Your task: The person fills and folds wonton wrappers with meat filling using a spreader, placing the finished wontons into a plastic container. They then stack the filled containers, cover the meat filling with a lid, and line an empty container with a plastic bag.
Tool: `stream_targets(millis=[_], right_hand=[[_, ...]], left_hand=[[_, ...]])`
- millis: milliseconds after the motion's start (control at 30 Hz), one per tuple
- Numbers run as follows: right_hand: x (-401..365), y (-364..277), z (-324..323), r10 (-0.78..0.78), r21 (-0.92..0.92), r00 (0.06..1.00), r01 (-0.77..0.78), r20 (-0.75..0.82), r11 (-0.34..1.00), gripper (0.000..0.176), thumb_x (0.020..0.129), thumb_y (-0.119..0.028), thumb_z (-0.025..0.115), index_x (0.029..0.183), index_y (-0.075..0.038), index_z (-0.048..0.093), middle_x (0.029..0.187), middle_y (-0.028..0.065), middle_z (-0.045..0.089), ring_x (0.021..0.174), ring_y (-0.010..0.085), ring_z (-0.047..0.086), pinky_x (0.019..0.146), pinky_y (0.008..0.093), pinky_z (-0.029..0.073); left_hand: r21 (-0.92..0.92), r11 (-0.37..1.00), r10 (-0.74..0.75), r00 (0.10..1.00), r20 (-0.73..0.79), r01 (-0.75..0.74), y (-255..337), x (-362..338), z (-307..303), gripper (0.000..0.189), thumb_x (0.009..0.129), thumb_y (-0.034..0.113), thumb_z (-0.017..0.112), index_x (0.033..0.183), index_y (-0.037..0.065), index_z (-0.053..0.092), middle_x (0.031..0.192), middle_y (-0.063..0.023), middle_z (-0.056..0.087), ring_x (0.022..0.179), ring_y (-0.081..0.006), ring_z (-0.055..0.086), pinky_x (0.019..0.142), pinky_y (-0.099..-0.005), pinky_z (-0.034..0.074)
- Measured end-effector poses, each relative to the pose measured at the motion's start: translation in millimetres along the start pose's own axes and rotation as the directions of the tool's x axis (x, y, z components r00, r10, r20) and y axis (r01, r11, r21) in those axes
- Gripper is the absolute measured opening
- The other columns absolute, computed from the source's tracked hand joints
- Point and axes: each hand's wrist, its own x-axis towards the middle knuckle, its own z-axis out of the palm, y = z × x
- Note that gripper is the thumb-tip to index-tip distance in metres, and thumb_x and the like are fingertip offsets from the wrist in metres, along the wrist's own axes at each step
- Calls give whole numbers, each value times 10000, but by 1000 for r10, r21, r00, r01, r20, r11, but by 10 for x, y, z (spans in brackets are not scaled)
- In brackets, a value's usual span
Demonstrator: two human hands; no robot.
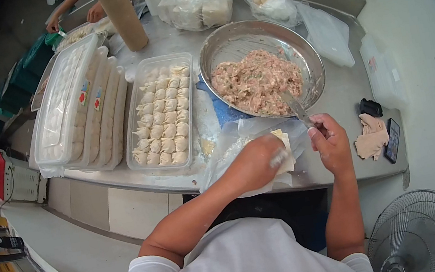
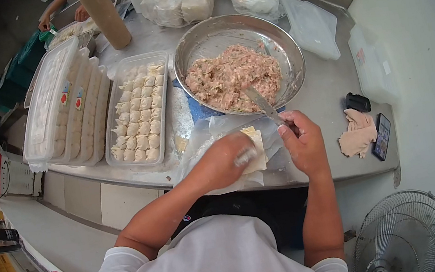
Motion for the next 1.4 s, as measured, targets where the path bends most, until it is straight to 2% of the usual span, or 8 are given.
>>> stream_targets(millis=[133,200,500,933,1033,1233,1300,1400], right_hand=[[-138,-56,60,-40,18,998,41,-55,999,168,902,-22,601,1057,41,613,864,98,619,742,159,571,692,291,480],[-139,-95,91,-151,-85,986,145,-68,986,163,903,-12,588,1054,38,621,883,114,615,764,176,579,704,299,481],[-121,-117,398,-516,-453,852,497,91,740,277,790,45,610,1059,6,665,865,151,576,815,303,596,705,367,493],[-157,-161,417,-498,-505,857,492,135,709,272,753,52,629,1011,-14,685,857,134,586,748,298,600,662,364,494],[-130,-282,352,-469,-421,876,470,114,776,277,759,59,633,1022,-11,683,875,141,592,751,300,603,671,355,497],[-124,-475,277,-401,-294,906,423,133,857,266,768,59,636,1022,-5,682,862,145,587,736,300,600,661,357,494],[-127,-458,268,-446,-320,878,478,173,818,267,767,57,637,1023,-4,683,853,144,583,726,295,599,655,355,491],[-131,-537,168,-408,-379,871,488,274,786,255,773,43,640,1020,-3,681,840,140,573,706,287,593,646,351,487]], left_hand=[[-566,756,-485,862,-145,330,-139,-29,-228,240,987,187,513,1151,26,583,1142,-145,637,1064,-303,621,905,-455,485],[-972,-151,-579,813,-60,-179,-148,-25,-379,357,1011,238,465,1269,-3,518,1250,-158,598,1161,-313,589,1010,-461,460],[-923,-250,-603,793,-86,-291,-44,-76,-652,422,1033,278,380,1304,-31,474,1301,-188,543,1196,-322,551,1069,-491,415],[-984,-16,-767,633,-103,-179,65,-18,-631,398,1033,302,383,1248,-4,519,1245,-131,587,1188,-277,554,1065,-463,402],[-936,-213,-556,823,-120,-280,3,-138,-680,400,1038,313,388,1263,7,512,1235,-125,590,1125,-263,586,1016,-428,442],[-828,561,-548,752,-367,4,-25,-178,-557,406,876,183,701,1226,30,562,1183,-130,629,1127,-274,601,967,-390,474],[-242,951,-290,833,-471,195,-89,-199,-639,530,723,42,796,1198,35,559,1127,-111,643,1075,-277,633,902,-375,505],[-160,921,-389,859,-332,355,-39,-147,-734,450,702,50,769,1112,38,582,1003,-123,660,948,-290,661,845,-368,506]])
